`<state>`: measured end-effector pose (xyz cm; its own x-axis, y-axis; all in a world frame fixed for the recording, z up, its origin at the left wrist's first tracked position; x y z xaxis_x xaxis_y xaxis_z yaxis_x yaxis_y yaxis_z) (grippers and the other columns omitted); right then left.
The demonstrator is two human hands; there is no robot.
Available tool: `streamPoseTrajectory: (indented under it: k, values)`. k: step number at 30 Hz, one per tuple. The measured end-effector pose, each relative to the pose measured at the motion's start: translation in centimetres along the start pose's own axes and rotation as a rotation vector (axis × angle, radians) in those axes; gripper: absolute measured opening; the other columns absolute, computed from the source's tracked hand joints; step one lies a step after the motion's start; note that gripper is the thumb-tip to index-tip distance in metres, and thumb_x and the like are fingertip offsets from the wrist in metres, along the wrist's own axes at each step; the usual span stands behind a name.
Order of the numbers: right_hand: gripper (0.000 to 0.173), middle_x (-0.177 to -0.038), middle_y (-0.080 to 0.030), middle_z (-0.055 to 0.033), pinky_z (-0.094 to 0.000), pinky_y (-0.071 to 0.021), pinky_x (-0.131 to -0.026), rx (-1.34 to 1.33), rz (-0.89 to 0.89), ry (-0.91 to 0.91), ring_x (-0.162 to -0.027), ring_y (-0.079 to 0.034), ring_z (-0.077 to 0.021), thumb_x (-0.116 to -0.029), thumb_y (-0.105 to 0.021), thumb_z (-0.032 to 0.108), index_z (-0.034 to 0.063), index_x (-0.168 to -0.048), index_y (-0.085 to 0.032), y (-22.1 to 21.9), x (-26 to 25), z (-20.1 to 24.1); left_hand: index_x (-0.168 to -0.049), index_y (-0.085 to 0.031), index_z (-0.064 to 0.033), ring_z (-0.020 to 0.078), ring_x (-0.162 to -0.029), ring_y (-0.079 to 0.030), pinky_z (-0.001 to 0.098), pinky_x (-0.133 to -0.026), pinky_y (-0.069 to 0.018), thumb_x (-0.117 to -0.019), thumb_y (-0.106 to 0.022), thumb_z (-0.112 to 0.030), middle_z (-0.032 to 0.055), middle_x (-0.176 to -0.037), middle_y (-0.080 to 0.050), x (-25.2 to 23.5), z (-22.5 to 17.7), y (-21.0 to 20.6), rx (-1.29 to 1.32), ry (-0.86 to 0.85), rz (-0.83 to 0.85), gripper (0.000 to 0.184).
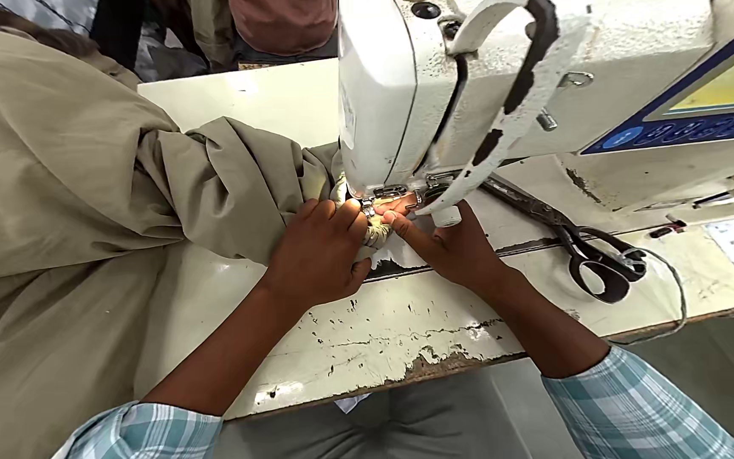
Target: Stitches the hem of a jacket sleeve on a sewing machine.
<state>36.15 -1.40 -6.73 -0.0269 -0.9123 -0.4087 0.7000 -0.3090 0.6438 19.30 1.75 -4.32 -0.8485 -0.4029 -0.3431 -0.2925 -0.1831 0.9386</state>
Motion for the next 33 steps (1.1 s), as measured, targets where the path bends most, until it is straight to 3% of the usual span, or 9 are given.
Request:
streamPoseTrajectory:
  k: [12, 18, 23, 26, 29, 33]
  values:
    - [0.022, -0.102, -0.076, 0.0068, -0.0373, -0.0518, -0.093, -0.041, 0.029, -0.081, -0.104, -0.066, -0.0100, -0.0973, -0.065, 0.038, 0.0205, -0.098, -0.078, -0.5, -0.5, -0.6, -0.092, -0.068, -0.0089, 0.0277, -0.080, -0.061, 0.0437, -0.071, -0.0476, -0.0840, -0.058, -0.041, 0.0083, -0.091, -0.065, -0.2, 0.7, -0.2, 0.020, -0.002, -0.035, 0.035]
    - [0.022, -0.091, -0.073, 0.0085, -0.0355, -0.0512, -0.085, 0.009, 0.016, -0.102, -0.094, -0.064, -0.0076, -0.0942, -0.067, 0.040, 0.0217, -0.096, -0.078, -0.3, -0.8, -0.5, -0.091, -0.068, -0.0090, 0.0271, -0.079, -0.061, 0.0426, -0.070, -0.0464, -0.0847, -0.056, -0.040, 0.0083, -0.089, -0.065, -0.3, 0.7, 0.1, 0.020, -0.018, -0.093, 0.033]
    - [0.018, -0.099, -0.075, 0.0055, -0.0340, -0.0523, -0.089, -0.042, 0.020, -0.069, -0.100, -0.066, -0.0088, -0.0953, -0.067, 0.033, 0.0175, -0.096, -0.076, -0.4, -0.6, -0.2, -0.093, -0.069, -0.0094, 0.0283, -0.082, -0.061, 0.0442, -0.074, -0.0463, -0.0845, -0.056, -0.038, 0.0081, -0.090, -0.065, -0.4, 0.5, -0.1, 0.024, -0.006, -0.086, 0.033]
    - [0.019, -0.107, -0.075, 0.0028, -0.0370, -0.0552, -0.096, -0.016, 0.004, 0.047, -0.108, -0.067, -0.0115, -0.0960, -0.065, 0.028, 0.0145, -0.105, -0.075, 0.0, -0.3, 0.8, -0.093, -0.070, -0.0087, 0.0311, -0.084, -0.064, 0.0488, -0.074, -0.0502, -0.0852, -0.059, -0.036, 0.0098, -0.092, -0.067, -0.2, 2.0, 0.4, 0.070, -0.013, -0.059, 0.031]
    - [0.025, -0.114, -0.074, -0.0006, -0.0372, -0.0551, -0.094, 0.189, 0.017, 0.139, -0.109, -0.067, -0.0158, -0.0969, -0.062, 0.027, 0.0129, -0.113, -0.075, 1.0, 1.2, 2.2, -0.095, -0.072, -0.0074, 0.0344, -0.089, -0.065, 0.0546, -0.076, -0.0500, -0.0813, -0.065, -0.031, 0.0111, -0.098, -0.069, 0.7, 5.1, 1.1, 0.103, 0.062, 0.030, 0.028]
    - [0.025, -0.124, -0.072, 0.0070, -0.0373, -0.0534, -0.096, 0.204, 0.094, 0.115, -0.113, -0.065, -0.0127, -0.1001, -0.059, 0.030, 0.0196, -0.114, -0.077, 1.7, 5.0, 2.4, -0.095, -0.073, -0.0064, 0.0348, -0.092, -0.065, 0.0577, -0.079, -0.0502, -0.0735, -0.070, -0.021, 0.0105, -0.101, -0.070, 4.1, 5.5, 2.5, 0.058, 0.147, 0.100, 0.026]
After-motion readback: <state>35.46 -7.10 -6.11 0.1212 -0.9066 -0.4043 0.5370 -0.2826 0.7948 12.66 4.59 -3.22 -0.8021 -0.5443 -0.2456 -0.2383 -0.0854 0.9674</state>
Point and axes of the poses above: each hand's wrist, its own x-axis away from the middle knuckle, its own y-axis out of the back of the hand, z = x × y, the point moved 7 cm from there along -x, towards the middle knuckle
